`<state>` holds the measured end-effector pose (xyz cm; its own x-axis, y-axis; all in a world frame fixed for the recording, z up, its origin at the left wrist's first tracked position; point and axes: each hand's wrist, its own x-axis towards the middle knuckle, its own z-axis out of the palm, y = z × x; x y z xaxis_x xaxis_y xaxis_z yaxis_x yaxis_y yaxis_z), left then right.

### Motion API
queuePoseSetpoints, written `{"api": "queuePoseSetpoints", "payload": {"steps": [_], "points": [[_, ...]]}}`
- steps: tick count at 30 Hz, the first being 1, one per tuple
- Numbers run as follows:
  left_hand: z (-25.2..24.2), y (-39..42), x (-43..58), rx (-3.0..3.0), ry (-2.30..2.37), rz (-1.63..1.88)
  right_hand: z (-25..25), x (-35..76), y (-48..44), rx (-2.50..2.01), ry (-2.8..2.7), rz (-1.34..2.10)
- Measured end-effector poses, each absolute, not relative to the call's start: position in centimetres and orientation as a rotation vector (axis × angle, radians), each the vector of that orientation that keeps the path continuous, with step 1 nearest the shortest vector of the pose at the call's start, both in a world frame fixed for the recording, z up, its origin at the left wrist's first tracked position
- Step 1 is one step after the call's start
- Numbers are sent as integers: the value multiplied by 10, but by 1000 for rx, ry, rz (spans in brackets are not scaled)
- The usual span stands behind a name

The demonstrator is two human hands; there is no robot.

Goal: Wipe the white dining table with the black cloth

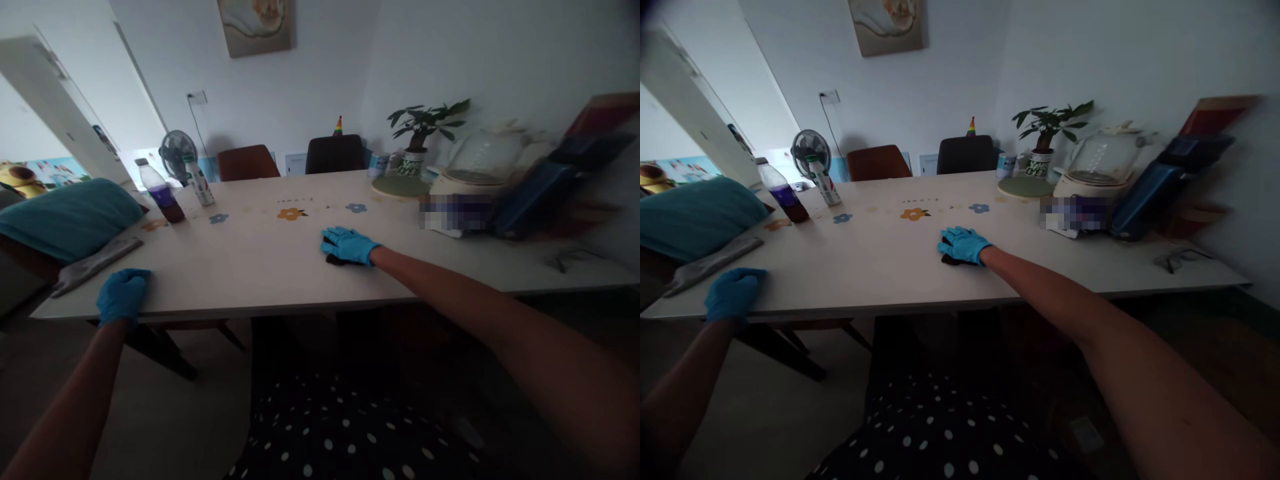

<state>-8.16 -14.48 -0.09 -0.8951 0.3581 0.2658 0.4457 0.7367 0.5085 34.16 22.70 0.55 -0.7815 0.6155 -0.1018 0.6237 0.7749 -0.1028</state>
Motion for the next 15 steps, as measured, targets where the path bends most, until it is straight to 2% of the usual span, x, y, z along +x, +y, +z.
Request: {"api": "queuePoseSetpoints", "payload": {"steps": [15], "points": [[-8,-142,-90,-688,-2827,-795,6,118,114,238,3091,-484]]}}
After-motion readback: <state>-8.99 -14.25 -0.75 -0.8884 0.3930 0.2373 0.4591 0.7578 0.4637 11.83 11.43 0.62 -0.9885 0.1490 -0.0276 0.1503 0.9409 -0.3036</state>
